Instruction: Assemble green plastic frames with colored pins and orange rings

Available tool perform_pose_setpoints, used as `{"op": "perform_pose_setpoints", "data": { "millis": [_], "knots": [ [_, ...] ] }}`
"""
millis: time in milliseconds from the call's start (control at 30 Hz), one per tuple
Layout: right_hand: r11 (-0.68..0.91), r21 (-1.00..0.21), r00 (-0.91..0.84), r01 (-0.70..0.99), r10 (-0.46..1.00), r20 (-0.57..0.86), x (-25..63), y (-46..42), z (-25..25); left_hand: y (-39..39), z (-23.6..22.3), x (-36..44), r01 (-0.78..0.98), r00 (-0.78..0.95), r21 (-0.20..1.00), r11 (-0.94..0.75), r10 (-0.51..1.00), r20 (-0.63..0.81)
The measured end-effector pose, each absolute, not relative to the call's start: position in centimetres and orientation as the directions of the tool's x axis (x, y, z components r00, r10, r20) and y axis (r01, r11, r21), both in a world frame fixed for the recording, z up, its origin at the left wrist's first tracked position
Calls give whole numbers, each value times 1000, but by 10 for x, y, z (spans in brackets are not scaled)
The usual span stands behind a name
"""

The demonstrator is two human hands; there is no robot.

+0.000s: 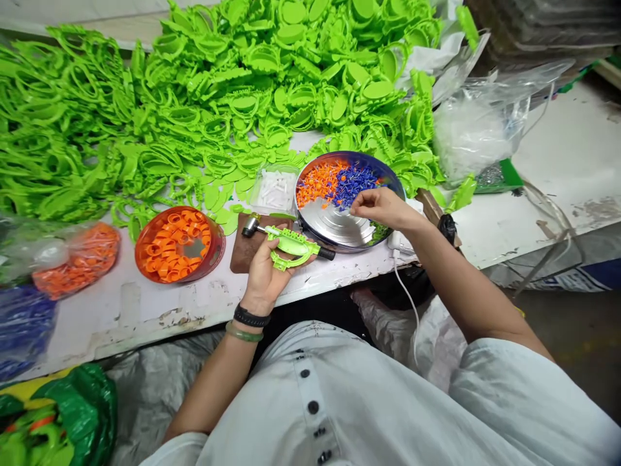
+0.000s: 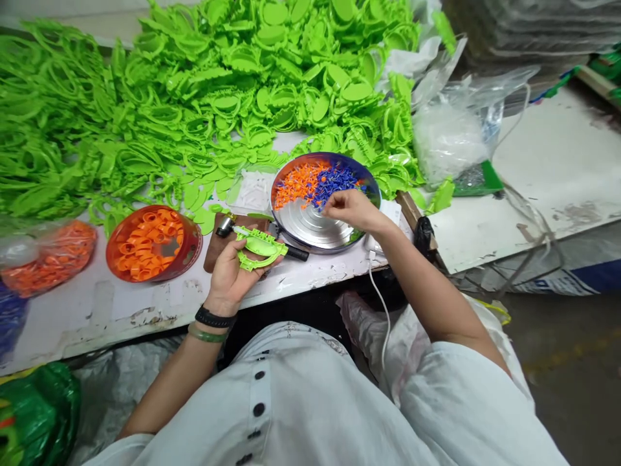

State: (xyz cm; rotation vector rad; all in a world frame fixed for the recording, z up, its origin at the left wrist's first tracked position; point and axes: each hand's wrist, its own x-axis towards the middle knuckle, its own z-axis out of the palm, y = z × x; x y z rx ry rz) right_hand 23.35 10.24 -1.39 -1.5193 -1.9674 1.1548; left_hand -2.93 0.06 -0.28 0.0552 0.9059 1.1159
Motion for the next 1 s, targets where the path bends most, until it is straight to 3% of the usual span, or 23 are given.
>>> {"op": "perform_pose_setpoints", "data": {
  "millis": [67,133,200,467,1000],
  "knots": [
    [-97,-958,-354,269,915,-192,210,98,-10,4,-2,-22,-743,158,450,496,783,-602],
    [-209,-976,-429,59,878,-214,184,92,-6,7,0,-16,-733,163,453,506,778,-606],
    [-282,-959,-521,-25,823,-228,162,87,-3,9,2,-12,-729,148,463,505,776,-613],
    [-459,-885,-652,-81,696,-301,141,90,-7,16,6,-5,-729,145,465,503,777,-612],
    [-592,-800,-580,-99,687,-437,137,90,-6,16,-1,-4,-721,106,557,412,860,-500]
  ]
}}
